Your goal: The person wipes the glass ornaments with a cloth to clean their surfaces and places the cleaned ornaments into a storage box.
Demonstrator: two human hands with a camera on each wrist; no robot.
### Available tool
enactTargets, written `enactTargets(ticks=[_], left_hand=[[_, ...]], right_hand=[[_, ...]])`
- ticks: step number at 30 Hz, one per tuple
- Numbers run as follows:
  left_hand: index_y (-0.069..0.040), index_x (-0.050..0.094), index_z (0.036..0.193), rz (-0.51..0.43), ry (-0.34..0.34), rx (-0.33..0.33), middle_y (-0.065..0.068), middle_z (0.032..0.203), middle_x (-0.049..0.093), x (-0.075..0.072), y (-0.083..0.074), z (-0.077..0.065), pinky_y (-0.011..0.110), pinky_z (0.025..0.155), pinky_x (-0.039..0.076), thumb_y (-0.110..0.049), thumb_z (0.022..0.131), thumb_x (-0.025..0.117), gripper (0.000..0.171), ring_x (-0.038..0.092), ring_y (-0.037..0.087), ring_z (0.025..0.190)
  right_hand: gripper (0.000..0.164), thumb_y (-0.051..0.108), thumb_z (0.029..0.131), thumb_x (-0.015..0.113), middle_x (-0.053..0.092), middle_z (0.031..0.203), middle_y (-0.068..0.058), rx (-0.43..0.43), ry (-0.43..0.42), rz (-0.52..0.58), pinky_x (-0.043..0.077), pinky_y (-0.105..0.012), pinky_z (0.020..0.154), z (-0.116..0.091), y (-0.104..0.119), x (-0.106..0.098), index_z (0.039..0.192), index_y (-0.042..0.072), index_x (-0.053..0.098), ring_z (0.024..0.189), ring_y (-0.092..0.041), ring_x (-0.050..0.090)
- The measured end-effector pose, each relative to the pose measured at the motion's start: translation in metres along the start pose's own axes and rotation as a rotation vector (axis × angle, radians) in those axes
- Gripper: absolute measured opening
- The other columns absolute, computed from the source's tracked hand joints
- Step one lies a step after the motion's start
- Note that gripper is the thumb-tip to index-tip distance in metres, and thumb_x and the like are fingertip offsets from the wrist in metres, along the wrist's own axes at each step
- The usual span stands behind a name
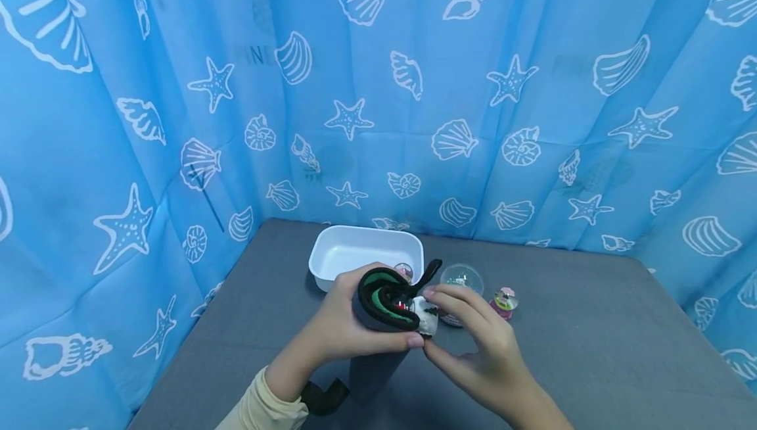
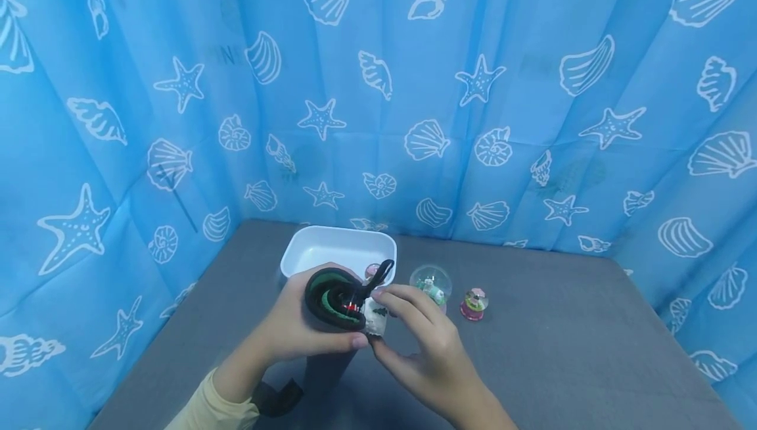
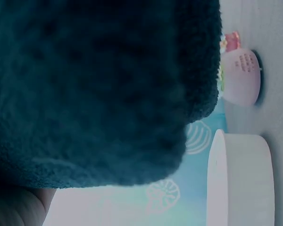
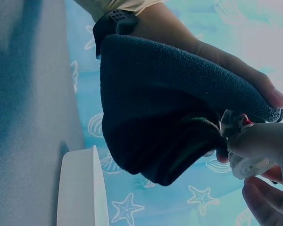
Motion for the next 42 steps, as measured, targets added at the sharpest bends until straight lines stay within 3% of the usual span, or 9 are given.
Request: enactTargets(ticks=[7,14,21,25,30,37,42], left_hand=[[-0.02,0.066,0.132,-0.006,-0.017,-0.015,0.001,0.123,0.073,-0.003,-0.002,-0.001,0.037,0.101,0.06,-0.015,0.079,0.094,0.061,0.071,0.022,0.112],[-0.02,0.067,0.133,0.0,-0.023,-0.019,0.001,0.122,0.074,-0.004,-0.002,-0.002,0.037,0.102,0.059,-0.014,0.079,0.093,0.06,0.071,0.021,0.11],[-0.018,0.067,0.128,0.007,-0.031,0.002,0.002,0.117,0.074,-0.002,-0.002,-0.001,0.037,0.097,0.061,-0.015,0.079,0.094,0.056,0.073,0.021,0.106],[-0.015,0.067,0.127,0.015,-0.038,0.02,0.003,0.117,0.073,-0.002,-0.003,0.0,0.037,0.097,0.061,-0.015,0.079,0.094,0.055,0.073,0.02,0.106],[-0.016,0.067,0.128,0.013,-0.035,0.027,0.004,0.119,0.073,-0.003,-0.003,0.0,0.037,0.1,0.06,-0.014,0.08,0.093,0.055,0.072,0.02,0.108],[-0.017,0.067,0.127,0.002,-0.026,0.03,0.005,0.115,0.073,-0.002,-0.004,0.0,0.037,0.099,0.06,-0.014,0.08,0.094,0.053,0.073,0.02,0.106],[-0.012,0.068,0.124,-0.011,-0.014,0.03,0.005,0.111,0.073,-0.002,-0.004,-0.001,0.036,0.096,0.061,-0.014,0.081,0.093,0.05,0.072,0.019,0.101]], right_hand=[[0.044,0.038,0.105,0.063,0.07,0.127,-0.015,-0.011,0.011,0.005,0.058,-0.015,0.094,0.0,-0.002,-0.002,0.13,0.001,0.07,0.112,-0.015,0.069],[0.04,0.038,0.105,0.064,0.074,0.121,-0.012,-0.03,0.012,0.004,0.051,-0.014,0.105,0.001,-0.003,-0.003,0.122,0.003,0.072,0.113,-0.017,0.07],[0.037,0.035,0.1,0.074,0.077,0.116,-0.011,0.004,-0.012,0.108,0.054,-0.015,0.101,-0.001,-0.012,-0.004,0.121,0.006,0.074,0.111,-0.015,0.071],[0.041,0.019,0.087,0.09,0.077,0.116,-0.009,0.063,0.019,0.144,0.055,-0.016,0.097,-0.002,-0.017,-0.004,0.123,0.009,0.073,0.11,-0.014,0.07],[0.06,0.003,0.07,0.099,0.076,0.114,0.001,0.236,0.096,0.151,0.056,-0.018,0.092,-0.003,-0.02,-0.005,0.122,0.017,0.073,0.104,-0.01,0.069],[0.05,0.01,0.076,0.097,0.075,0.106,0.006,0.376,0.146,0.225,0.059,-0.024,0.078,-0.006,-0.027,-0.004,0.12,0.02,0.073,0.087,-0.009,0.068],[0.041,0.006,0.083,0.091,0.074,0.095,0.001,0.453,0.208,0.372,0.062,-0.031,0.07,-0.008,-0.032,0.0,0.118,0.017,0.073,0.077,-0.016,0.069]])
Point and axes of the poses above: each hand's wrist, its own z-axis towards the middle knuckle, its own x-axis out of the palm, y = z × x, the point moved 5 cm from there along z, towards the middle knuckle
